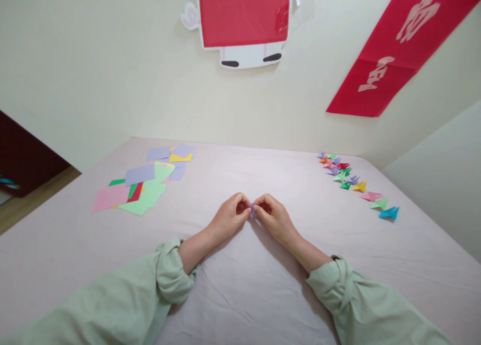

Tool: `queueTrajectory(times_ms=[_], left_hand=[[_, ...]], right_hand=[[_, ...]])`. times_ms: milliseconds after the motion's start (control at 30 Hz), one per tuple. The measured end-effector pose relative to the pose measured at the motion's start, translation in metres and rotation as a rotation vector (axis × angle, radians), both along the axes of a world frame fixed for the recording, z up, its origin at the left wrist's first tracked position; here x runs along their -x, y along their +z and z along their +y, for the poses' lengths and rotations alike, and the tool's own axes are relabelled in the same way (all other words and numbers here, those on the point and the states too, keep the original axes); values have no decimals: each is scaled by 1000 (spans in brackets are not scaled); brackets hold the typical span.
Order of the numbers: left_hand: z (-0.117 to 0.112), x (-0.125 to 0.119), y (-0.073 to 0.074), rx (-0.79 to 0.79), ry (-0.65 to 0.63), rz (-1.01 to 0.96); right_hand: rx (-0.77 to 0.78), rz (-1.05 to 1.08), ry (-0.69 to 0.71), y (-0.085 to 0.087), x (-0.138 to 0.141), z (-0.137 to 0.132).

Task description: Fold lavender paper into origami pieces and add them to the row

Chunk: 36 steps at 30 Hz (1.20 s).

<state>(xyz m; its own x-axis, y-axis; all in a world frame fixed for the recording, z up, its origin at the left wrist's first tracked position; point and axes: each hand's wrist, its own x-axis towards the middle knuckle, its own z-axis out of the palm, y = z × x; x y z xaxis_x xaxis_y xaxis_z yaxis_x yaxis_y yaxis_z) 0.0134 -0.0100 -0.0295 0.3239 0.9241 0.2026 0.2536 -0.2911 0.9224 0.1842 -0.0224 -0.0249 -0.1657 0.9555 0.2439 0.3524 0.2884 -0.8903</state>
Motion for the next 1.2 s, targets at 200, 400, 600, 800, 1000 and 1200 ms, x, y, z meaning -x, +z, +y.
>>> queueTrajectory(times_ms=[200, 400, 600, 800, 1000, 1200], left_hand=[[-1, 1, 2, 26, 40, -3], [0, 2, -4, 70, 14, -100], [2, 2, -5, 76, -2, -126], [2, 2, -5, 91, -6, -145], [1, 1, -5, 105, -8, -166], [2, 1, -4, 81, 1, -113]], right_hand=[[39, 35, 33, -1, 2, -1], [77, 54, 39, -2, 1, -1], [74, 39, 39, -1, 2, -1], [33, 3, 49, 1, 2, -1], [59, 6, 33, 0, 2, -2], [80, 27, 18, 0, 4, -3]])
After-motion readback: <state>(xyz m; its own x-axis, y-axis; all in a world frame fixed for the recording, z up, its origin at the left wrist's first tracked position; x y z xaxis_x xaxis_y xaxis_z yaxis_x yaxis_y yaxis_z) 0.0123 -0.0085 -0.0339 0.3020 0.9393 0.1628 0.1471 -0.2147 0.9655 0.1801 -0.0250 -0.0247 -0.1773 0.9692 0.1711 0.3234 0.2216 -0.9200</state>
